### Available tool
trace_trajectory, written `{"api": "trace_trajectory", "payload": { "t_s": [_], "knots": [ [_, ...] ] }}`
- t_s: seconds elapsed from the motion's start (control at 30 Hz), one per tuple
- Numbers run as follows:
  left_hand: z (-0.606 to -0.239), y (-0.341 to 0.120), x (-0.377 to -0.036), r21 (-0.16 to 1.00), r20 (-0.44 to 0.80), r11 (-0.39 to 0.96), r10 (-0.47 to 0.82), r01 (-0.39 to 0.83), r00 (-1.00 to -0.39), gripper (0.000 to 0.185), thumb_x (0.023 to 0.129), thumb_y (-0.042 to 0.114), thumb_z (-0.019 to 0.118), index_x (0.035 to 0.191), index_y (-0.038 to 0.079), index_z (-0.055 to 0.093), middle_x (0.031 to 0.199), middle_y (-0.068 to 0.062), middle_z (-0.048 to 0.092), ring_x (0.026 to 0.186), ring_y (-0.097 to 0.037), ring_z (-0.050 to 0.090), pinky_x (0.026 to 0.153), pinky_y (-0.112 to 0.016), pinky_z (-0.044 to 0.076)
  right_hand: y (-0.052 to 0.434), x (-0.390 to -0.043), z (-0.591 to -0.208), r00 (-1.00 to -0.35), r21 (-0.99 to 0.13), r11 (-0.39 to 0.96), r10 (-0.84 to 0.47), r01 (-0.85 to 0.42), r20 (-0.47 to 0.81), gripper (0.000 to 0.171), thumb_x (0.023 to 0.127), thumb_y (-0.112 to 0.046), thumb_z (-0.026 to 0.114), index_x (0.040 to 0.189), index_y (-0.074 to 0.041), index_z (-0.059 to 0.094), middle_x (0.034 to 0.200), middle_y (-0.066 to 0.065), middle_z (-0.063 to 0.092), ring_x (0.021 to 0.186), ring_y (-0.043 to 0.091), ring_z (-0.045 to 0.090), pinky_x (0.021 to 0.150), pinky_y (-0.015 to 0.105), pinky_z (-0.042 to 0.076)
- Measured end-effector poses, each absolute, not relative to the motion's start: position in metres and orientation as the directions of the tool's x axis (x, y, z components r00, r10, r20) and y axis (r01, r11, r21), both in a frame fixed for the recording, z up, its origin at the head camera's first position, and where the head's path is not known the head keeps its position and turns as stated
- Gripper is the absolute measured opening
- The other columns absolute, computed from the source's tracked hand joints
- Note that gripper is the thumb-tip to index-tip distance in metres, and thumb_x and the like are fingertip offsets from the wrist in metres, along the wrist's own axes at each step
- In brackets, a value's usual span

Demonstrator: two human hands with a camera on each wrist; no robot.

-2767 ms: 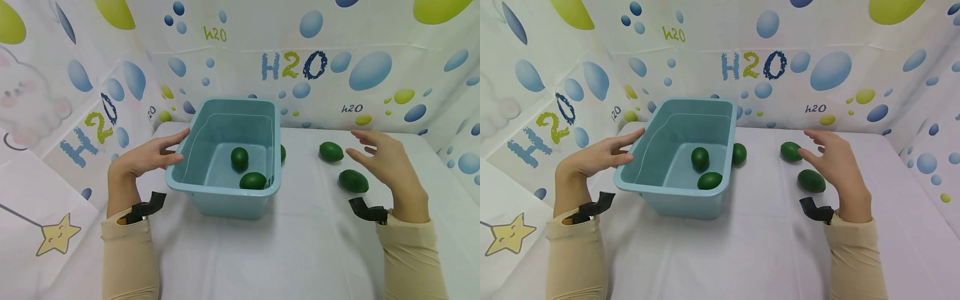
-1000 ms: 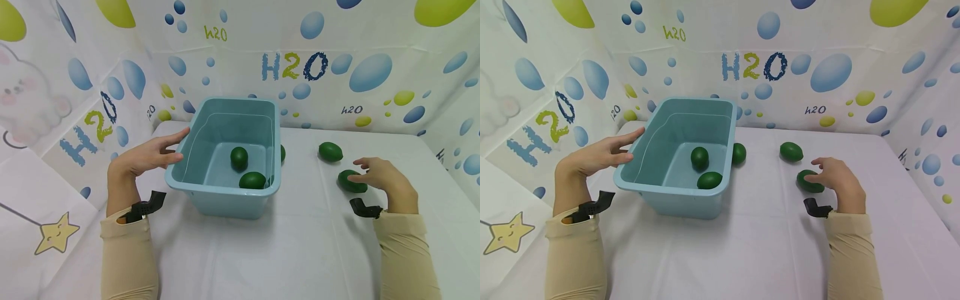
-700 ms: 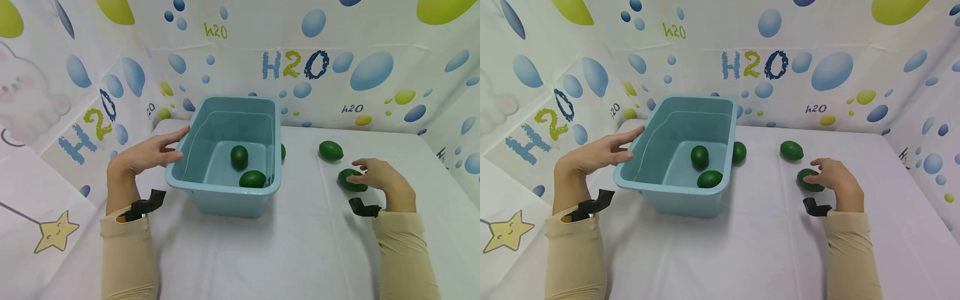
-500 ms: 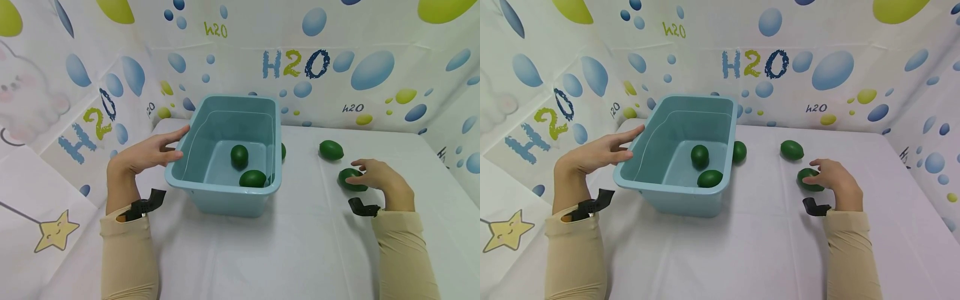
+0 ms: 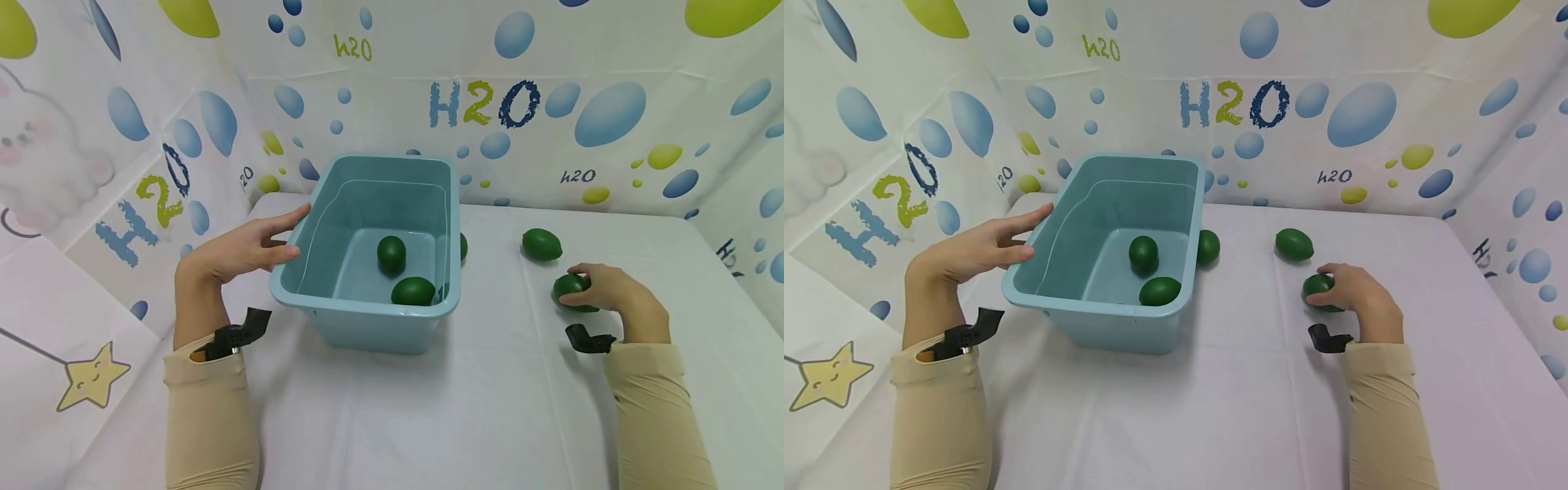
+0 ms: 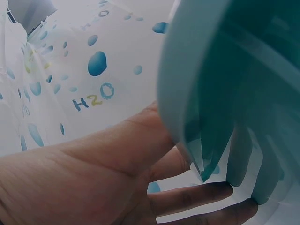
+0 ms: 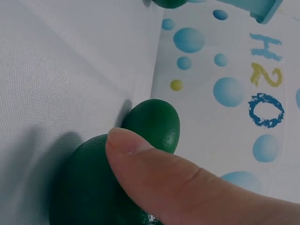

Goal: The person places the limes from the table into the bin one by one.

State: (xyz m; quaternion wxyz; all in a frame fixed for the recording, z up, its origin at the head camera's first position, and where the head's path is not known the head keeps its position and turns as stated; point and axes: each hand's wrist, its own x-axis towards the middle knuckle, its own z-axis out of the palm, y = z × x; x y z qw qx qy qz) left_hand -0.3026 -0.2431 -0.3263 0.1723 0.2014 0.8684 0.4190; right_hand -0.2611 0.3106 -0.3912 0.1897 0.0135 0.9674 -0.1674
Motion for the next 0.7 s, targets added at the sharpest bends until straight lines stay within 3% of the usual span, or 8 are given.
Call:
{"api": "trace_trajectory", "payload": {
  "t_s": [0.7],
  "knots": [
    [-0.3258, -0.2448, -0.3015, 0.8, -0.128, 0.56, 0.506, 0.212, -0.853, 0.069, 0.093, 0.029, 0.06, 0.148, 0.043, 0.022, 0.155, 0.006, 0.027, 0.134, -0.033, 0.042, 0.096, -0.056, 0.046, 0.3142, -0.2635, -0.397, -0.933, -0.34, 0.938, -0.064, 0.064, -0.354, 0.077, 0.08, -0.04, 0.072, 0.137, -0.001, 0.04, 0.132, 0.034, 0.043, 0.112, 0.048, 0.046, 0.086, 0.064, 0.042]
  ]
}}
